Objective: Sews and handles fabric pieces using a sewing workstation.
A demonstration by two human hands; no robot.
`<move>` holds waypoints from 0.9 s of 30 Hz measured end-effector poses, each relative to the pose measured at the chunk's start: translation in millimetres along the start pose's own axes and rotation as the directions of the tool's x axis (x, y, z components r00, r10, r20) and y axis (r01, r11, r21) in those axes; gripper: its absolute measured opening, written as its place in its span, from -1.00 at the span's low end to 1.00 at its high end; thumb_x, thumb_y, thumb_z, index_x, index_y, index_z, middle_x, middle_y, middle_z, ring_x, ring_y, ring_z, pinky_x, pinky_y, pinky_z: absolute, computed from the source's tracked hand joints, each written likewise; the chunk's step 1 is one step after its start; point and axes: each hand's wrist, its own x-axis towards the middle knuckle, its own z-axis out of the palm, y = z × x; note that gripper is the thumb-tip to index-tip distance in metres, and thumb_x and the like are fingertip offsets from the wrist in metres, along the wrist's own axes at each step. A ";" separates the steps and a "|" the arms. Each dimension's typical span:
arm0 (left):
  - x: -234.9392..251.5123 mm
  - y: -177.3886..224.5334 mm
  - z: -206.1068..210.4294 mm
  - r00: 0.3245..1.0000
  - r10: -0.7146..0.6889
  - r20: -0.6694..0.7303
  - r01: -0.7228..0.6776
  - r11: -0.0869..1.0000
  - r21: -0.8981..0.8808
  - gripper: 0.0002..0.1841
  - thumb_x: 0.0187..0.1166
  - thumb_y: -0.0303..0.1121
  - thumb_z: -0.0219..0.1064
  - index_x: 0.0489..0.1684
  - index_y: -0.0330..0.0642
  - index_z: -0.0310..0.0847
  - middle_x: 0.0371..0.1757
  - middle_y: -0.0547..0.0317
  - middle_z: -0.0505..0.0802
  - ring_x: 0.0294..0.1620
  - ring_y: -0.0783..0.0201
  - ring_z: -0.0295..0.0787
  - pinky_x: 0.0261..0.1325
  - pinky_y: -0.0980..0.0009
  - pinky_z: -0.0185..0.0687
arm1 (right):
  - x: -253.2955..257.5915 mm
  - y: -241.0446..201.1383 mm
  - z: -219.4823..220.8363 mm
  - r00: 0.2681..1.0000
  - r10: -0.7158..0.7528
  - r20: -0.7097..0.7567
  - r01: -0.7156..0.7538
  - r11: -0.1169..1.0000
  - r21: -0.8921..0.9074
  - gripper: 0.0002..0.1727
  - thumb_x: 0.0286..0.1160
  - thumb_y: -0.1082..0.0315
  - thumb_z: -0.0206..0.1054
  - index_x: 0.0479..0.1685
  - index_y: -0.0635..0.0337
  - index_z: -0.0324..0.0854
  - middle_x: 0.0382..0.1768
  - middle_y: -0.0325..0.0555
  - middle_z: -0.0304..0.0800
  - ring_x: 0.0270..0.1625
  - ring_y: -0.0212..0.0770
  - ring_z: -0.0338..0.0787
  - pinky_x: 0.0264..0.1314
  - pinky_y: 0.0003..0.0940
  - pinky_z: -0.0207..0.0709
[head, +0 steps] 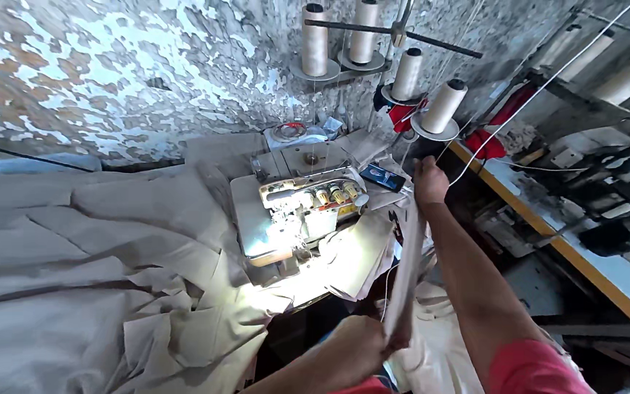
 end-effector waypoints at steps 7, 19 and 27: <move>42.6 -89.5 25.6 0.932 -0.340 -0.127 0.096 0.569 -0.816 -0.68 0.88 -0.16 0.05 0.09 -0.24 0.56 -0.32 0.24 0.88 -0.50 0.41 0.81 -0.38 0.49 0.71 | -65.3 -1.3 85.3 0.952 -0.047 0.304 0.026 0.997 0.075 -0.50 0.90 0.03 -0.03 0.35 0.30 0.53 0.00 0.43 0.80 0.16 0.49 0.78 0.09 0.44 0.56; 55.0 -110.1 37.3 0.965 -0.254 -0.070 0.063 0.481 -0.874 -0.82 0.74 -0.33 0.27 0.11 -0.22 0.55 -0.27 0.19 0.91 -0.39 0.37 0.87 -0.30 0.49 0.76 | -70.3 -12.6 95.2 0.942 -0.002 0.337 0.053 0.989 -0.141 -0.47 0.88 0.02 0.00 0.39 0.33 0.53 0.29 0.37 0.70 0.35 0.39 0.71 0.26 0.34 0.52; 57.1 -114.7 41.2 0.967 -0.255 0.024 0.176 0.591 -0.787 -0.82 0.82 -0.36 0.13 0.12 -0.28 0.54 -0.26 0.18 0.90 -0.44 0.37 0.85 -0.33 0.44 0.75 | -76.5 -7.2 110.3 0.962 -0.002 0.274 0.019 0.998 -0.061 -0.49 0.87 -0.01 0.01 0.39 0.25 0.50 0.23 0.36 0.71 0.12 0.42 0.80 0.02 0.38 0.60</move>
